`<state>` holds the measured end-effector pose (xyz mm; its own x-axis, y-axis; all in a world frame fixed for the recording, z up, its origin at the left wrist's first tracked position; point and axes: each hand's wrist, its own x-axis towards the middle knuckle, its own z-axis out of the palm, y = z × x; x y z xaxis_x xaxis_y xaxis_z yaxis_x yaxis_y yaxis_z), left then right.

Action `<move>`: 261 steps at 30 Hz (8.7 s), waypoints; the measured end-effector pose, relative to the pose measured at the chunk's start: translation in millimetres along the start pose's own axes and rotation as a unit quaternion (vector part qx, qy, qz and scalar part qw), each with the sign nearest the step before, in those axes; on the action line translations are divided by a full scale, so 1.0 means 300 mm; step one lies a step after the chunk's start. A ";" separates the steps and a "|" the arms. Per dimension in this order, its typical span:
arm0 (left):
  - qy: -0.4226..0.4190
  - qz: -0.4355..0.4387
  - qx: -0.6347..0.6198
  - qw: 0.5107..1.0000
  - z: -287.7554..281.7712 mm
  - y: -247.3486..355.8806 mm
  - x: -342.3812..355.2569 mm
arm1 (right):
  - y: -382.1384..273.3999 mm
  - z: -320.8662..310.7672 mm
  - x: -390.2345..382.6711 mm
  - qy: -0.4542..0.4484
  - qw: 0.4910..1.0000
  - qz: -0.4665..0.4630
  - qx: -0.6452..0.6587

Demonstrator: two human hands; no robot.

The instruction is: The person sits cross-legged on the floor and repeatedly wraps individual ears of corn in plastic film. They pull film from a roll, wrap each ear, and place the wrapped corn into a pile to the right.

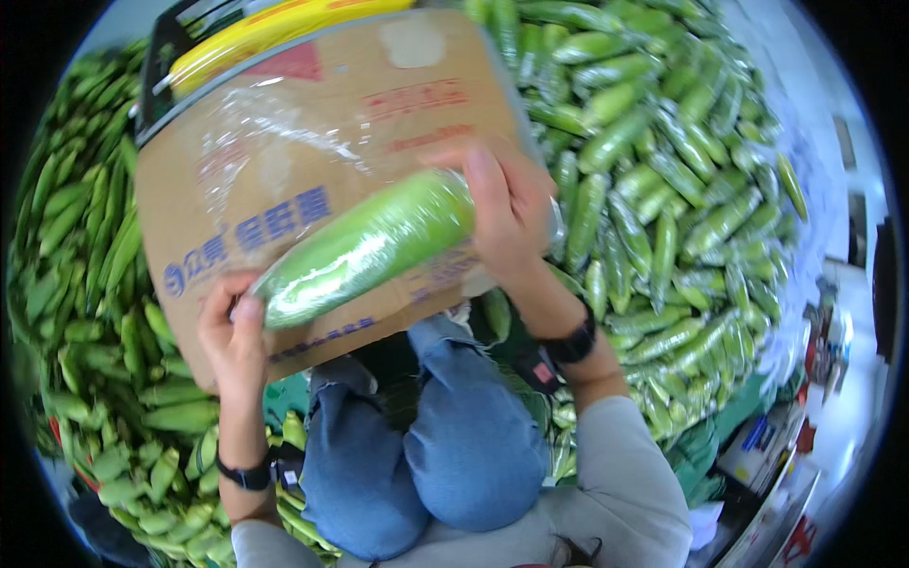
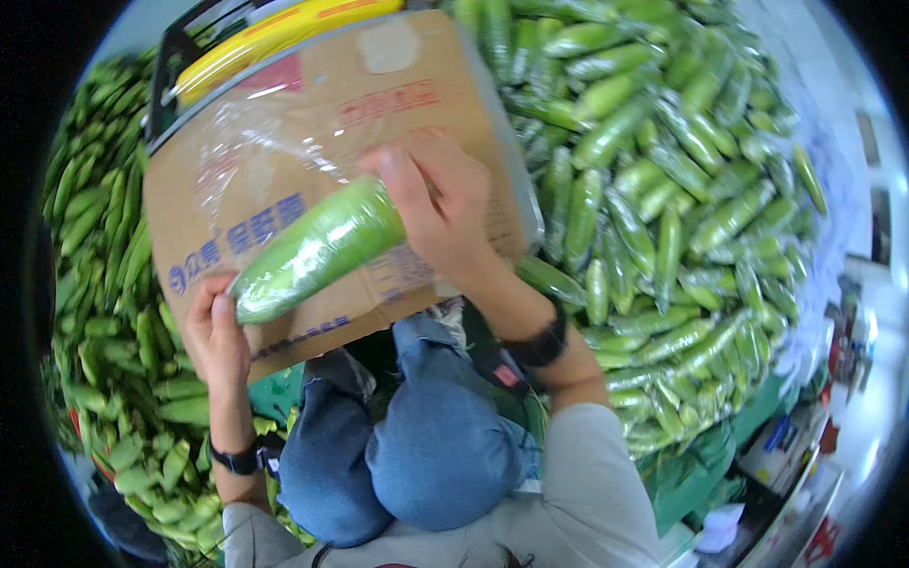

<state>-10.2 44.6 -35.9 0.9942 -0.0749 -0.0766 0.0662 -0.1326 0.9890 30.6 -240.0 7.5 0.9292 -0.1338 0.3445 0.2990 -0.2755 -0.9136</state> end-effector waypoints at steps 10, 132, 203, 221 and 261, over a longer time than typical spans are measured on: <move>-0.264 0.077 0.208 0.939 0.079 0.121 -0.004 | -0.027 -0.013 0.021 0.001 0.896 -0.016 0.443; -0.138 0.245 0.603 0.747 -0.019 0.027 0.655 | 0.107 0.278 0.234 -0.300 0.786 -0.360 -0.402; -0.191 0.110 0.430 0.876 -0.054 0.066 -0.019 | 0.375 -1.256 -0.822 0.310 0.603 0.343 -0.649; 0.007 0.329 0.484 0.811 -0.207 -0.022 0.448 | 0.334 -0.002 0.187 -0.193 0.887 -0.225 -0.354; 0.448 -0.226 -0.032 0.864 -0.609 -0.220 -0.920 | 0.305 -0.310 -0.300 -0.242 0.947 0.134 -0.164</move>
<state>-273.5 254.4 -56.9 0.5297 0.7697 -0.3564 0.4403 0.1096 0.8911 -45.9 -341.7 -87.1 0.9764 0.1901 -0.1021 0.0292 -0.5854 -0.8102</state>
